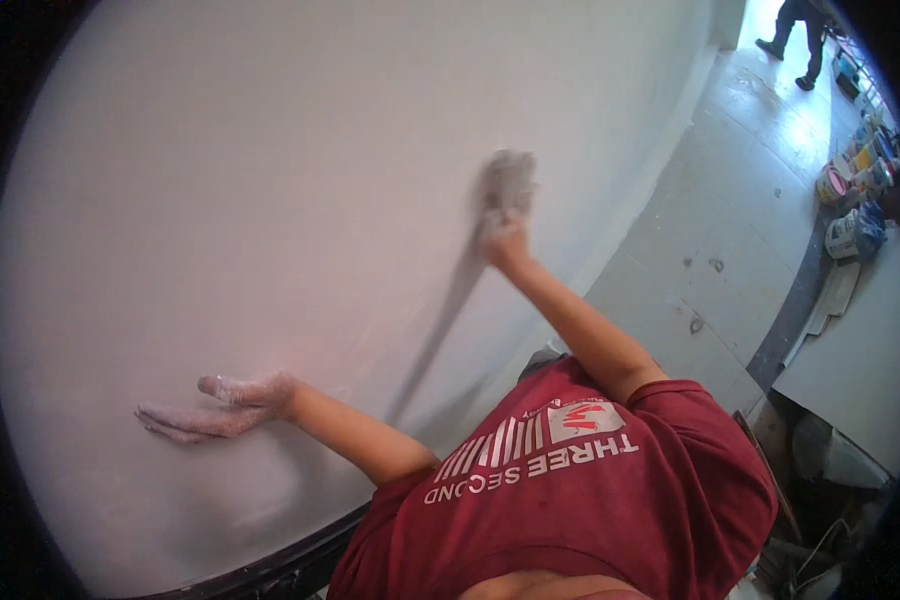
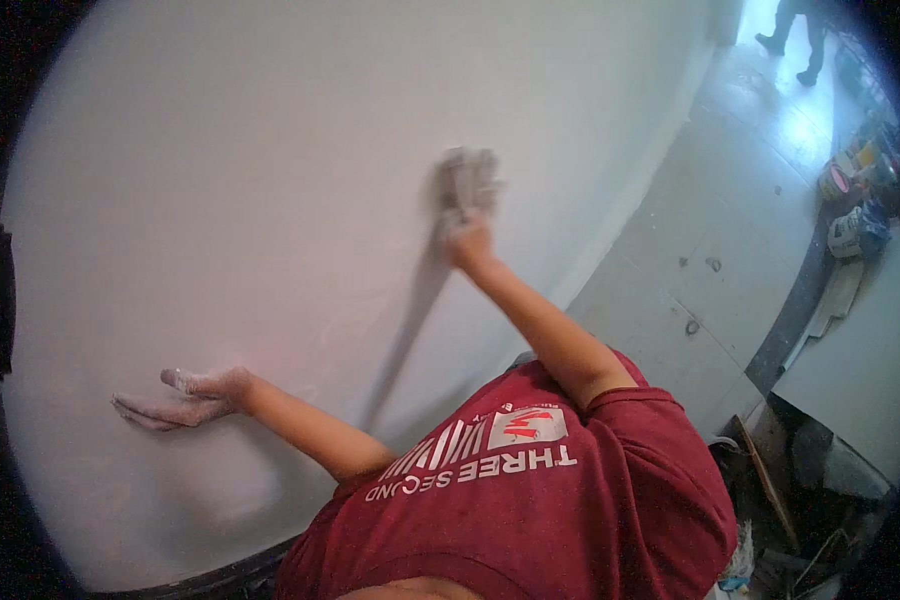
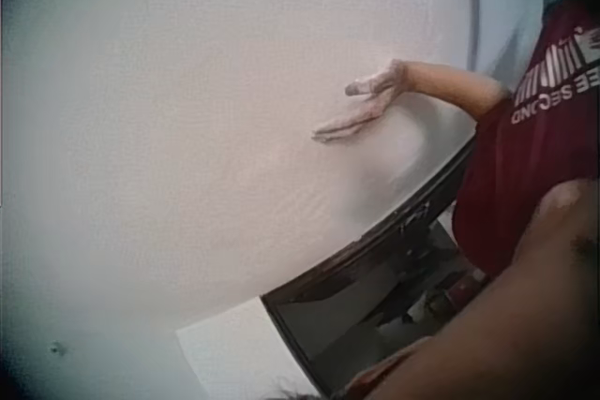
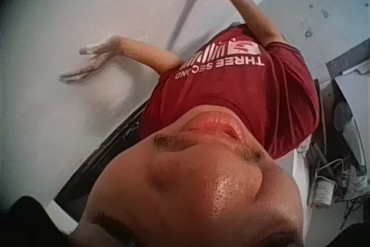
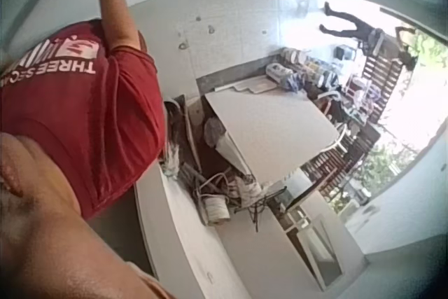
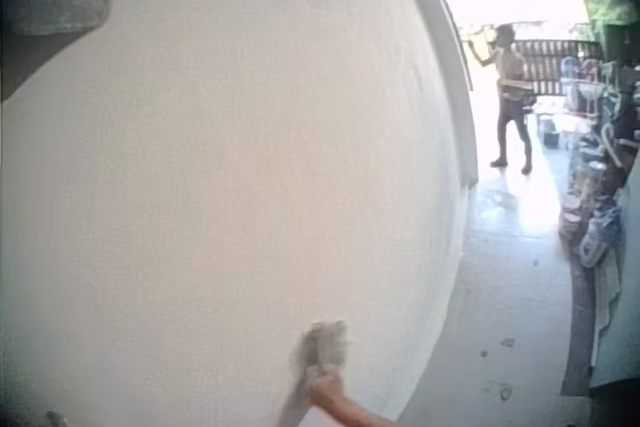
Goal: The person sands a wall with a piece of sandpaper.
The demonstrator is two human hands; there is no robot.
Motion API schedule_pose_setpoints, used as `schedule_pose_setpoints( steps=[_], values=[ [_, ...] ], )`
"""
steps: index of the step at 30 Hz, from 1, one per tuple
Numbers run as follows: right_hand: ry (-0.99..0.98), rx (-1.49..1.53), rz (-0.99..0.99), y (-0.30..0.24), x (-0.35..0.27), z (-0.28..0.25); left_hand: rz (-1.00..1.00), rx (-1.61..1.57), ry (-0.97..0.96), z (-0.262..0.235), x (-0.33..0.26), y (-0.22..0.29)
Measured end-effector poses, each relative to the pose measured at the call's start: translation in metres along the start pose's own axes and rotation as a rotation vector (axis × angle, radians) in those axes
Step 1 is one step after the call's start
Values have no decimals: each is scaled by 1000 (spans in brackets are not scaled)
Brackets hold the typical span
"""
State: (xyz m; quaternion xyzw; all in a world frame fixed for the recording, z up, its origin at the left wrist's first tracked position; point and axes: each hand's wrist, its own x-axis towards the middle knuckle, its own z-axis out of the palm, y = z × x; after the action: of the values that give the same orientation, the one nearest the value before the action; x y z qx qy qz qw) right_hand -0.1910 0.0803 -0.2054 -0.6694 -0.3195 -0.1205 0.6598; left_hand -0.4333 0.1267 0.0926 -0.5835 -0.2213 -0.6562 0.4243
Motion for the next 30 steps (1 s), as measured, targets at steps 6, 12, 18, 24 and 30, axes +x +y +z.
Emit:
schedule_pose_setpoints(
  steps=[6, 12, 18, 24, 30],
  values=[
    [111, 153, -18, -26, 45, 3, 27, -27, -1, -1, 1, -4],
    [79, 107, -40, -29, 56, -17, 19, -15, -14, -3, 1, -1],
    [256, 213, 71, -42, 104, -16, 19, -42, -10, -1, 3, 1],
    [86, -43, -301, -29, 89, -27, 56, -89, 4, -1, 7, -1],
    [139, 128, -11, 20, 98, -25, 63, -98, -4, -2, 6, 0]
  ],
)
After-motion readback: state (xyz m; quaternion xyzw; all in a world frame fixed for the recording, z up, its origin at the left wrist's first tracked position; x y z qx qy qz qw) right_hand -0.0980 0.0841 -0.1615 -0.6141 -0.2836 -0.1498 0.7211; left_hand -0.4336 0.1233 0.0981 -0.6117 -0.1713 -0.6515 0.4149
